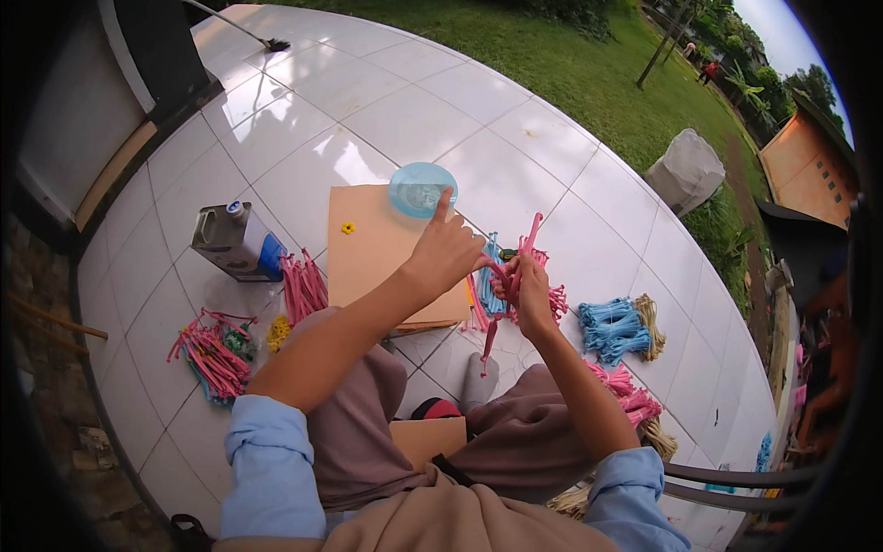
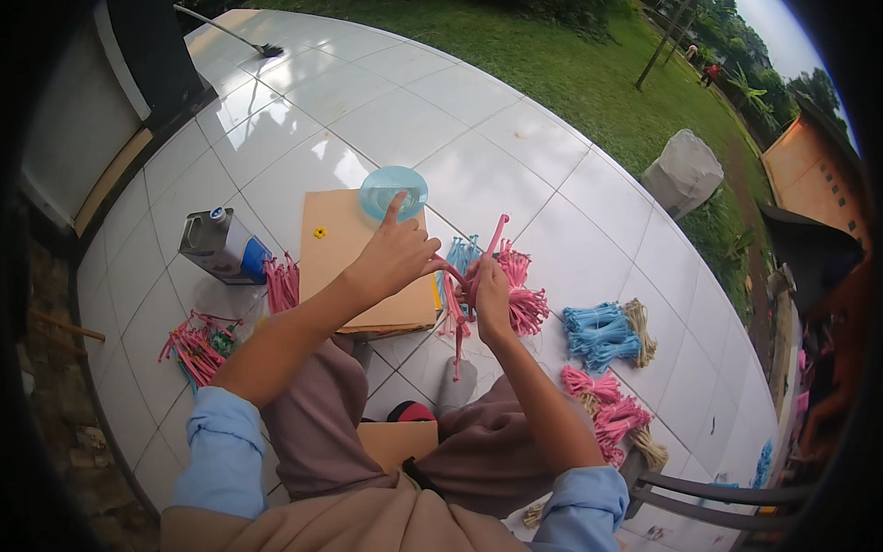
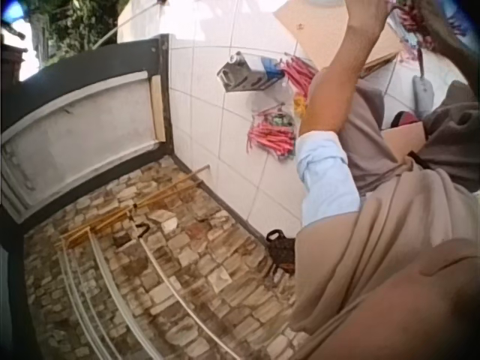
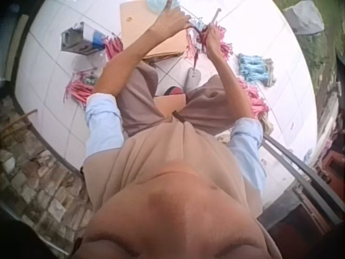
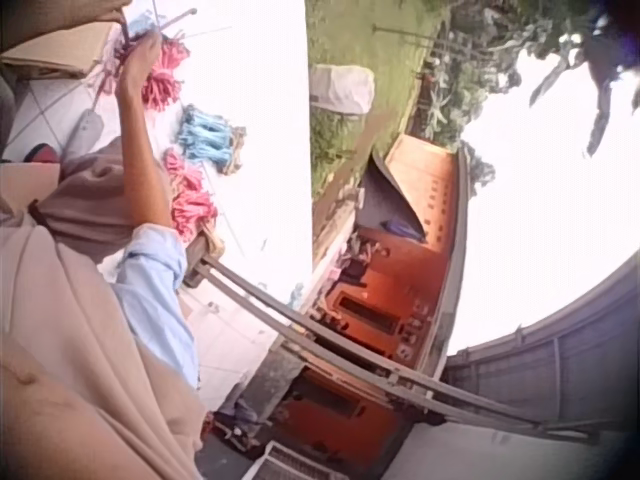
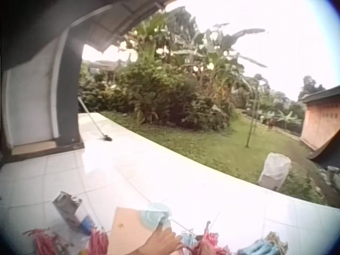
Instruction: The person attaches flower-like components to pink flexible stems by hand, dipping the ends in a liquid and pressing the parts together on a cardboard surface.
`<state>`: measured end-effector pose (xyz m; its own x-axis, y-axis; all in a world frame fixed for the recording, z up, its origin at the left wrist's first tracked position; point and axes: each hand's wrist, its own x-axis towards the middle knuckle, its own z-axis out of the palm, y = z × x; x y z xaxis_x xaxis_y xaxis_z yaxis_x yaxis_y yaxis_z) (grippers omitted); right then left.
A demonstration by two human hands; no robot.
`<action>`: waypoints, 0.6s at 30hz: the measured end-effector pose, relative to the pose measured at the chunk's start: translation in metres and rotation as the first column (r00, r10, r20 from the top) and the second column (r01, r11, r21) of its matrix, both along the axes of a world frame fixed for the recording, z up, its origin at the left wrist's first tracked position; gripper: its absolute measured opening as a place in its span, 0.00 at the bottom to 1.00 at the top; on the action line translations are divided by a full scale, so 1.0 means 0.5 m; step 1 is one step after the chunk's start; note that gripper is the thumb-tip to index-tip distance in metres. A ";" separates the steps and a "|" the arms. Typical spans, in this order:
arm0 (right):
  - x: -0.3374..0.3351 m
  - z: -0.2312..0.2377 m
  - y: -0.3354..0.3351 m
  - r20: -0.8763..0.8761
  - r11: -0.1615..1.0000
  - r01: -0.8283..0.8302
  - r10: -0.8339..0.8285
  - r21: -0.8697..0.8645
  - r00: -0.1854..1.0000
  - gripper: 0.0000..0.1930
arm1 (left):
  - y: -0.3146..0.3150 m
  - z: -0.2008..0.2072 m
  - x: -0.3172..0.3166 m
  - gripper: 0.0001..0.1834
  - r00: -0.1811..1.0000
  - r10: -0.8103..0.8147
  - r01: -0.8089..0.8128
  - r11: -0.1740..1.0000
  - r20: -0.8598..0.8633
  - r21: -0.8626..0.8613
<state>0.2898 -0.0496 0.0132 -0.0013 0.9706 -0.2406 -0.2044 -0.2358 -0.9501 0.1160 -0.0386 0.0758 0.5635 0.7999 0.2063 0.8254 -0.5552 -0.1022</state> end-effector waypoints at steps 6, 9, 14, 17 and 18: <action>-0.011 0.056 0.012 0.001 0.992 -0.109 0.109 0.071 0.994 0.17 | 0.012 -0.011 -0.002 0.13 0.930 -0.018 0.151 0.930 0.368 -0.336; -0.014 0.093 0.006 0.104 0.954 -0.279 0.268 0.111 0.958 0.13 | 0.029 0.003 -0.029 0.16 0.848 0.157 0.152 0.842 0.506 -0.517; 0.000 0.077 0.040 0.309 0.866 -0.468 0.403 0.176 0.862 0.16 | 0.063 0.000 -0.044 0.23 0.704 0.333 0.202 0.753 0.627 -0.627; -0.007 0.082 0.057 0.210 0.857 -0.504 0.475 0.113 0.855 0.15 | 0.073 -0.014 -0.060 0.21 0.648 0.360 0.184 0.782 0.671 -0.596; -0.011 0.082 0.067 0.130 0.842 -0.527 0.513 0.116 0.849 0.14 | 0.075 -0.018 -0.068 0.21 0.648 0.362 0.182 0.781 0.670 -0.598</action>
<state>0.2845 -0.0162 0.0542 -0.5002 0.8569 -0.1242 -0.0019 -0.1446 -0.9895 0.0820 -0.0009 0.0670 0.3585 0.9335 -0.0096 0.5095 -0.1871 0.8399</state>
